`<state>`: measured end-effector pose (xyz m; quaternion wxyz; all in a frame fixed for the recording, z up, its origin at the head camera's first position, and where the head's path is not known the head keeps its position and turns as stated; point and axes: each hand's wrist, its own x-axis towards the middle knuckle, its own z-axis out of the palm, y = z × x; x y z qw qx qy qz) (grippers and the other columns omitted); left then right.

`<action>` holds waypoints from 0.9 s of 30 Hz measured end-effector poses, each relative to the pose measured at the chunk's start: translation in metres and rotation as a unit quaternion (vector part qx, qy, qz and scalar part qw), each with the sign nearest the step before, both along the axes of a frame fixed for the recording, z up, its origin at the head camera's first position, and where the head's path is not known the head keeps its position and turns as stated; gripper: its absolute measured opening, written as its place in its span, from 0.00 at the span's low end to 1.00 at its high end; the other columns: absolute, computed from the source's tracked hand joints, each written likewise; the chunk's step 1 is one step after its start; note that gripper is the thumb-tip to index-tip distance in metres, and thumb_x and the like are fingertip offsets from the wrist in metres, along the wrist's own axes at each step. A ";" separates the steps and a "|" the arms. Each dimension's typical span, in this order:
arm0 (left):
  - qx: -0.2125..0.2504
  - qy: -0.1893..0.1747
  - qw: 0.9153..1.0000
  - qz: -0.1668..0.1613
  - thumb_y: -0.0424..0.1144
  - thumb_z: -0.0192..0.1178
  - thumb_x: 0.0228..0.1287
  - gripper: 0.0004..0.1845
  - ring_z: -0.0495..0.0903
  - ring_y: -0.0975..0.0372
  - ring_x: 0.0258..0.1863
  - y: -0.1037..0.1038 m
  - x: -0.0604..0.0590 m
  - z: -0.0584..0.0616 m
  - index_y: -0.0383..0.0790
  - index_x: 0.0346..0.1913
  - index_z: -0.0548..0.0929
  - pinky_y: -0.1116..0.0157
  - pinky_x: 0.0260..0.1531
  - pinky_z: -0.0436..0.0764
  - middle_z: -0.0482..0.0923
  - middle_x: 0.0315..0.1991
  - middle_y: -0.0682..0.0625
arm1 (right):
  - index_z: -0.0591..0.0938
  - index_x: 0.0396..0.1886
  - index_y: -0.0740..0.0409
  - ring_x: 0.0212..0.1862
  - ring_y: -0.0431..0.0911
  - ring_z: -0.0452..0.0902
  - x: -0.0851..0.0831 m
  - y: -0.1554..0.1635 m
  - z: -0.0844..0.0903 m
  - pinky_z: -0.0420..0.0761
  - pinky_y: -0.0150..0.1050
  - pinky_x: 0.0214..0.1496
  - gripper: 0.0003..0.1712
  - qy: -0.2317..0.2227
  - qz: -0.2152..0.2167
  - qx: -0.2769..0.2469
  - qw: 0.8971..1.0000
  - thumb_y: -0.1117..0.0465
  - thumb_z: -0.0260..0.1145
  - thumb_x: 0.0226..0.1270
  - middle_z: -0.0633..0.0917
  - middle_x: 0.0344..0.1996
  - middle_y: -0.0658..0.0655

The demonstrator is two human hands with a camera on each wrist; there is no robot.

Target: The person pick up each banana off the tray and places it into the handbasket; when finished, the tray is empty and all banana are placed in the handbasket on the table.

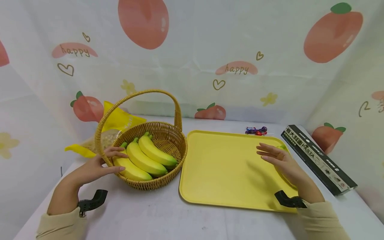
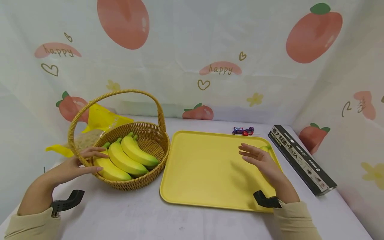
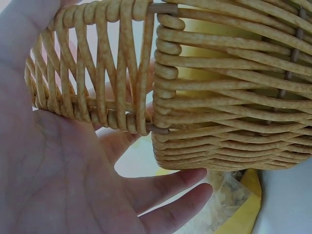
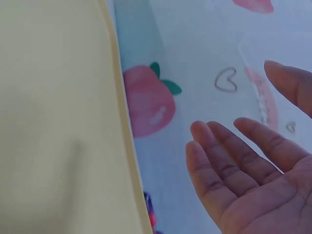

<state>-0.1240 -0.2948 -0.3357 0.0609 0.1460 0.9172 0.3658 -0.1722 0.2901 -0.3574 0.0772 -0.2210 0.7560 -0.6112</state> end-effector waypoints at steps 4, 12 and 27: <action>0.002 0.004 1.000 -0.001 0.44 0.62 0.60 0.19 0.58 0.40 0.63 0.001 0.000 0.000 0.44 0.54 0.77 0.41 0.49 0.69 0.60 0.65 0.39 | 0.68 0.66 0.56 0.54 0.29 0.75 0.007 0.018 -0.004 0.71 0.20 0.53 0.25 -0.004 -0.032 -0.051 0.998 0.70 0.50 0.71 0.78 0.54 0.37; -0.004 0.003 1.000 -0.001 0.44 0.62 0.60 0.19 0.58 0.40 0.63 0.000 0.000 0.001 0.45 0.54 0.77 0.41 0.49 0.69 0.60 0.65 0.39 | 0.74 0.61 0.52 0.51 0.29 0.77 0.017 0.048 -0.015 0.72 0.19 0.50 0.23 -0.016 -0.094 -0.135 0.986 0.72 0.49 0.70 0.82 0.51 0.39; -0.001 -0.003 1.000 0.000 0.47 0.62 0.60 0.20 0.57 0.40 0.64 0.001 0.001 -0.001 0.46 0.54 0.77 0.41 0.49 0.69 0.60 0.65 0.40 | 0.79 0.54 0.43 0.46 0.26 0.79 0.015 0.082 -0.047 0.75 0.19 0.44 0.20 -0.080 -0.178 -0.162 0.967 0.68 0.55 0.68 0.83 0.45 0.34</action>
